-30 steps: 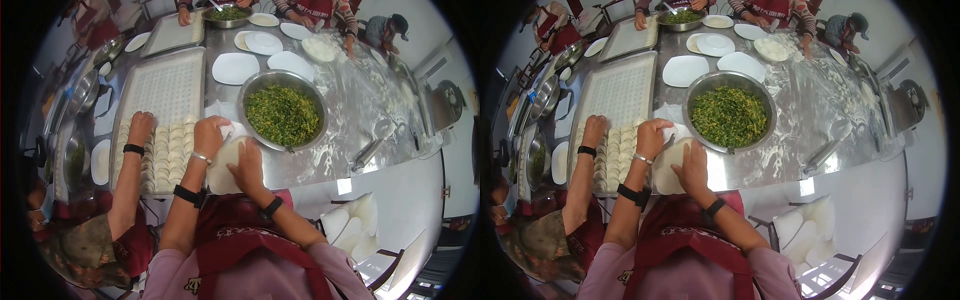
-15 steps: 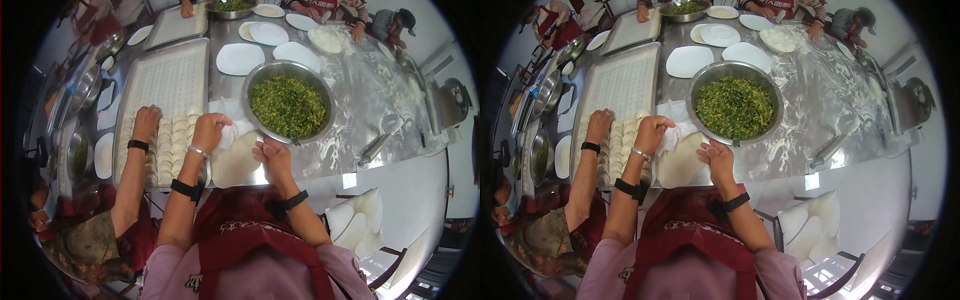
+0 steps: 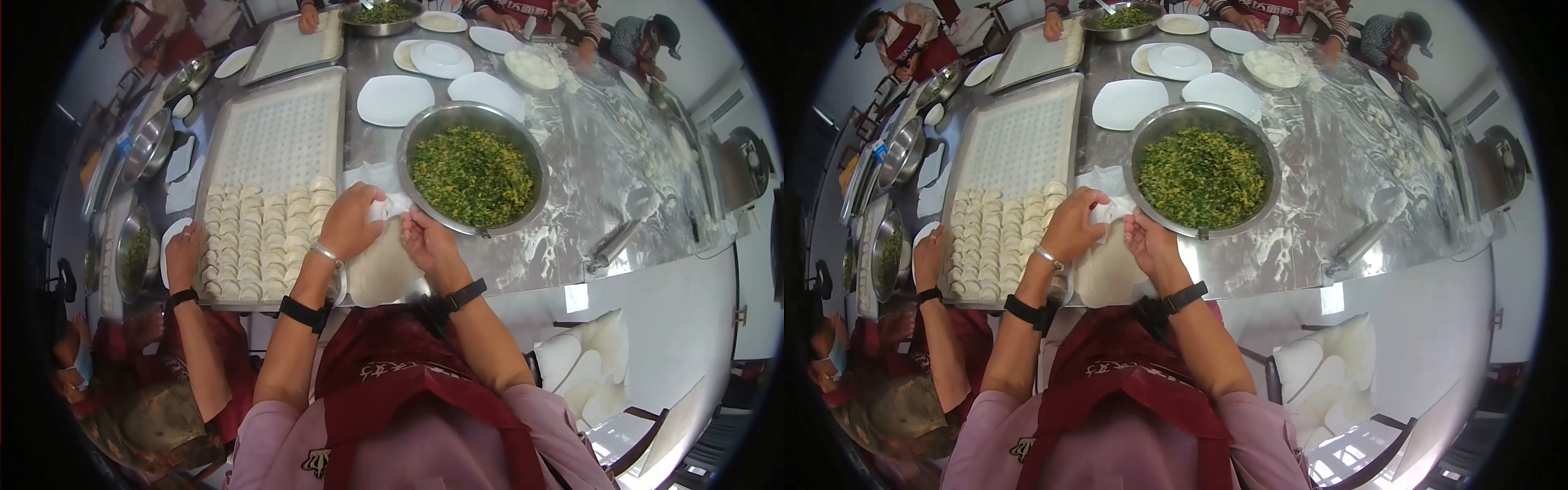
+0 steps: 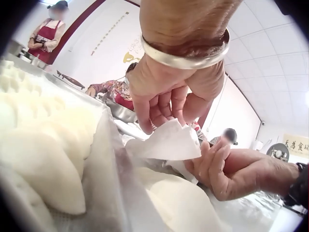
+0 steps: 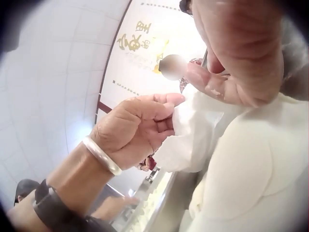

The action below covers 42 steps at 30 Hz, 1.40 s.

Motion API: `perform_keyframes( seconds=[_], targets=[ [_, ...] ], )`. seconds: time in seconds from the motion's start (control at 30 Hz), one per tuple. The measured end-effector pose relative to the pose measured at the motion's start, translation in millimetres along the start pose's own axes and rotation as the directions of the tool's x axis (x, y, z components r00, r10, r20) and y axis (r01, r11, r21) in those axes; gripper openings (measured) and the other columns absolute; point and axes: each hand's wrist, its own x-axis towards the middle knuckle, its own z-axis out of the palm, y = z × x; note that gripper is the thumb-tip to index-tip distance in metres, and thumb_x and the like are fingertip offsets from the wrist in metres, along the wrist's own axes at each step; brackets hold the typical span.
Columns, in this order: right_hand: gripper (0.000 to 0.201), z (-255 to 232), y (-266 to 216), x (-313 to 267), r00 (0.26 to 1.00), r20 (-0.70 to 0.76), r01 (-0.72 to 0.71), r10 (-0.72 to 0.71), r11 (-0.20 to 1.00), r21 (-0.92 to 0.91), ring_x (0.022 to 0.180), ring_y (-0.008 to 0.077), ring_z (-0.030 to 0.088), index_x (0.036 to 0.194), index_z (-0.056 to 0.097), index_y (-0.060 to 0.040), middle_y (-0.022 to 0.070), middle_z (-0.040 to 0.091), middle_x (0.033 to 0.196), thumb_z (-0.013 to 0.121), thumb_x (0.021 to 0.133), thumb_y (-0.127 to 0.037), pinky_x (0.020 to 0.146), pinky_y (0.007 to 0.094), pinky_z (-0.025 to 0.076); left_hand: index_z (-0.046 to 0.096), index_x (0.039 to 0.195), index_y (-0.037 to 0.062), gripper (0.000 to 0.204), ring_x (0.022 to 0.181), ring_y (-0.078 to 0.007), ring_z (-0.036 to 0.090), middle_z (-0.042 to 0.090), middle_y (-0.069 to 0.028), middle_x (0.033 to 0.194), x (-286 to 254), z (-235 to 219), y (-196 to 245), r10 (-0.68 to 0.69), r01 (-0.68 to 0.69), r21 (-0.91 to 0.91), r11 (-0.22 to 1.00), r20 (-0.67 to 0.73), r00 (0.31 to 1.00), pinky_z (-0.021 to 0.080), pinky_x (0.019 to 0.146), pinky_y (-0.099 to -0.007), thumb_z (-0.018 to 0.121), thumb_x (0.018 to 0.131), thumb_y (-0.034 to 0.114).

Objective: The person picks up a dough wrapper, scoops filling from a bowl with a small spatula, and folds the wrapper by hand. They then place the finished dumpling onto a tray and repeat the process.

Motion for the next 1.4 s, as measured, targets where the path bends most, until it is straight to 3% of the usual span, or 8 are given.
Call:
perform_keyframes(
  seconds=[0.27,0.37,0.5,0.6,0.93,1.17,1.27,1.4],
  targets=[
    [0.011,4,-10,-48,0.972,-0.179,0.067,-0.151,0.912,-0.405,0.053,0.0128,0.058,0.084,0.062,-0.0029,0.0068,0.065,0.07,0.063,0.089,-0.012,0.047,0.0265,0.048,0.063,0.102,0.0019,0.03,0.092,-0.0359,0.059,0.061,-0.0156,0.096,-13,-9,-24,0.045,-0.062,0.124,0.99,0.135,0.99,0.049,0.081,-0.0425,0.054,0.075,-0.01],
    [0.013,2,1,-66,0.967,-0.007,0.207,-0.257,0.796,-0.569,0.058,0.0152,0.061,0.087,0.063,-0.0003,0.0064,0.066,0.073,0.061,0.091,-0.012,0.054,0.0284,0.051,0.066,0.103,0.001,0.031,0.091,-0.0322,0.062,0.064,-0.0139,0.098,-21,-15,-26,0.053,-0.063,0.164,0.984,0.066,0.996,0.051,0.08,-0.0369,0.056,0.076,-0.009],
    [0.015,15,27,-91,0.826,0.432,0.491,-0.361,0.088,-0.867,0.073,0.0238,0.066,0.102,0.065,-0.0025,0.0101,0.068,0.083,0.064,0.088,-0.007,0.069,0.0342,0.054,0.069,0.101,-0.001,0.019,0.088,-0.0234,0.066,0.068,-0.0114,0.098,-55,-51,15,-0.155,0.123,-0.139,0.983,-0.25,0.956,0.052,0.077,-0.0309,0.06,0.084,-0.004],
    [0.023,23,45,-76,0.48,0.82,0.73,-0.314,-0.376,-0.571,0.091,0.0302,0.064,0.103,0.065,-0.0062,0.0119,0.066,0.097,0.069,0.08,-0.005,0.078,0.0382,0.053,0.07,0.098,-0.0012,0.013,0.082,-0.0184,0.067,0.069,-0.01,0.092,-104,-53,37,-0.414,0.308,-0.412,0.858,-0.199,0.888,0.053,0.072,-0.0286,0.061,0.088,0.001],
    [0.022,41,73,-41,0.419,0.883,0.698,-0.213,-0.545,-0.464,0.101,0.0339,0.056,0.088,0.067,-0.0045,0.0113,0.062,0.101,0.075,0.067,-0.007,0.086,0.044,0.047,0.069,0.099,-0.0029,0.014,0.078,-0.0132,0.067,0.069,-0.0094,0.093,-199,-19,56,-0.556,0.503,-0.572,0.648,0.097,0.826,0.053,0.071,-0.0256,0.059,0.09,-0.002],
    [0.008,45,66,-56,0.518,0.708,0.658,-0.48,-0.305,-0.689,0.087,0.0286,0.065,0.088,0.069,-0.0017,0.0098,0.069,0.091,0.067,0.081,-0.004,0.081,0.0387,0.052,0.061,0.114,-0.0082,0.025,0.097,-0.0206,0.067,0.067,-0.0148,0.107,-177,-28,68,-0.584,0.545,-0.788,0.287,0.307,0.751,0.055,0.088,-0.0325,0.054,0.098,0.01],
    [0.008,55,47,-90,0.932,0.165,0.296,-0.324,0.412,-0.862,0.077,0.0195,0.066,0.091,0.068,0.0007,0.0072,0.07,0.091,0.066,0.089,-0.006,0.072,0.0336,0.055,0.052,0.125,-0.0095,0.04,0.108,-0.0244,0.064,0.062,-0.0188,0.12,-162,-19,72,-0.605,0.498,-0.867,-0.004,0.398,0.689,0.052,0.097,-0.0369,0.05,0.103,0.023],
    [0.013,47,35,-112,0.997,0.075,0.05,-0.02,0.902,-0.429,0.08,0.0194,0.067,0.101,0.062,0.0045,0.0113,0.068,0.094,0.059,0.095,-0.006,0.075,0.0308,0.058,0.047,0.131,-0.0059,0.048,0.115,-0.0279,0.061,0.056,-0.02,0.129,-142,-1,59,-0.489,0.414,-0.848,-0.331,0.53,0.693,0.05,0.1,-0.0402,0.047,0.104,0.034]
  ],
)
